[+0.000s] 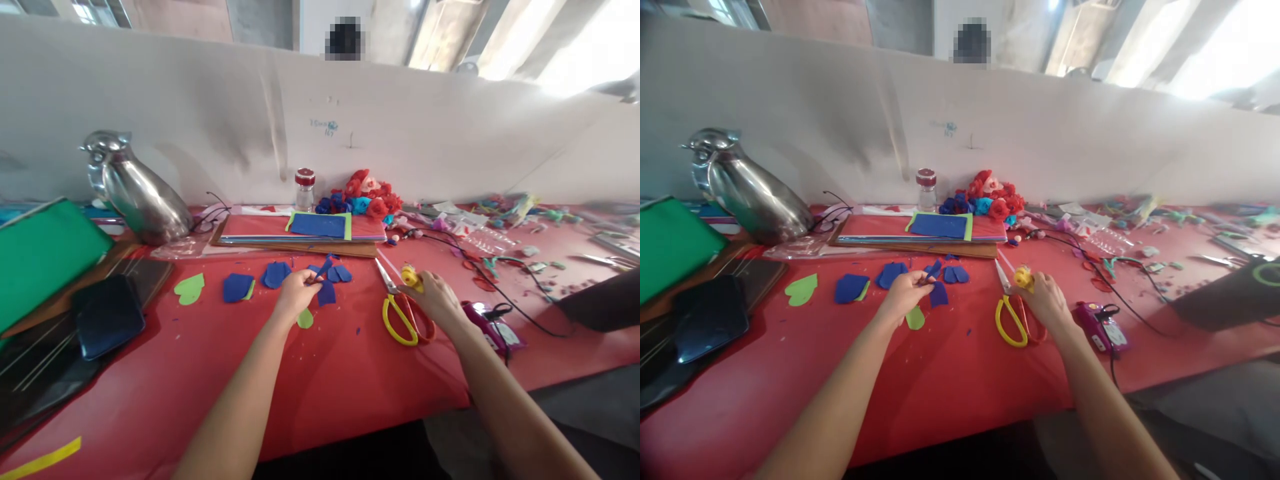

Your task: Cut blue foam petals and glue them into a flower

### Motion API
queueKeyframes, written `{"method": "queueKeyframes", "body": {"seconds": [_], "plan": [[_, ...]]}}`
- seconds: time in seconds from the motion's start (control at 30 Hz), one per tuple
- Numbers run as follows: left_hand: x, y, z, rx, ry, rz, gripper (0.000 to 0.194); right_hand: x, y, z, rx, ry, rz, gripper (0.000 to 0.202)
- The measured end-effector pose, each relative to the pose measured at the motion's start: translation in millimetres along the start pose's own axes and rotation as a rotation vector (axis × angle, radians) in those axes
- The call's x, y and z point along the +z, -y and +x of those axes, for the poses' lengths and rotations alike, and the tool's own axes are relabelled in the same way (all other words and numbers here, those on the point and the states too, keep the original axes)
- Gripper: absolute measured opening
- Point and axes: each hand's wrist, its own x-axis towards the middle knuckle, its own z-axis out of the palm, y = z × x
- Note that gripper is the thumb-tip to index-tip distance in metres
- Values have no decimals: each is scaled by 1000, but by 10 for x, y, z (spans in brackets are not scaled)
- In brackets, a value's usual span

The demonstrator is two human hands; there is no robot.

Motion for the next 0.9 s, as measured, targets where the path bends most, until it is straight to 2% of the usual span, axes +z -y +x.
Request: {"method": "queueKeyframes", "body": {"seconds": [0.17, 0.27, 0.33, 0.4, 0.47, 0.5, 0.6, 0.67, 0.77, 0.9], "plan": [[-39, -44, 3, -3, -50, -73, 11, 86, -44, 98, 50, -13, 73, 33], [-49, -86, -22, 2, -44, -100, 11, 56, -15, 71, 92, -11, 67, 38], [-53, -119, -43, 15, -27, -112, 13, -3, 87, 29, 91, -65, 61, 40], [-59, -152, -63, 37, -4, -120, 15, -74, 287, -7, -2, -116, 144, 37], [-69, -183, -80, 64, 33, -116, 17, -128, 565, -16, -206, -49, 379, 34], [-75, -196, -88, 78, 56, -109, 18, -141, 716, -11, -291, 42, 527, 36], [-94, -218, -106, 93, 122, -89, 20, -96, 1108, 30, -392, 426, 887, 40], [-103, -218, -111, 94, 140, -92, 18, -8, 1264, 52, -428, 565, 980, 36], [-106, -214, -119, 106, 117, -128, 15, 153, 1335, 45, -417, 579, 1021, 29], [-99, -233, -149, 77, 3, -164, 18, 282, 1273, 9, -238, 488, 1139, 29]]}}
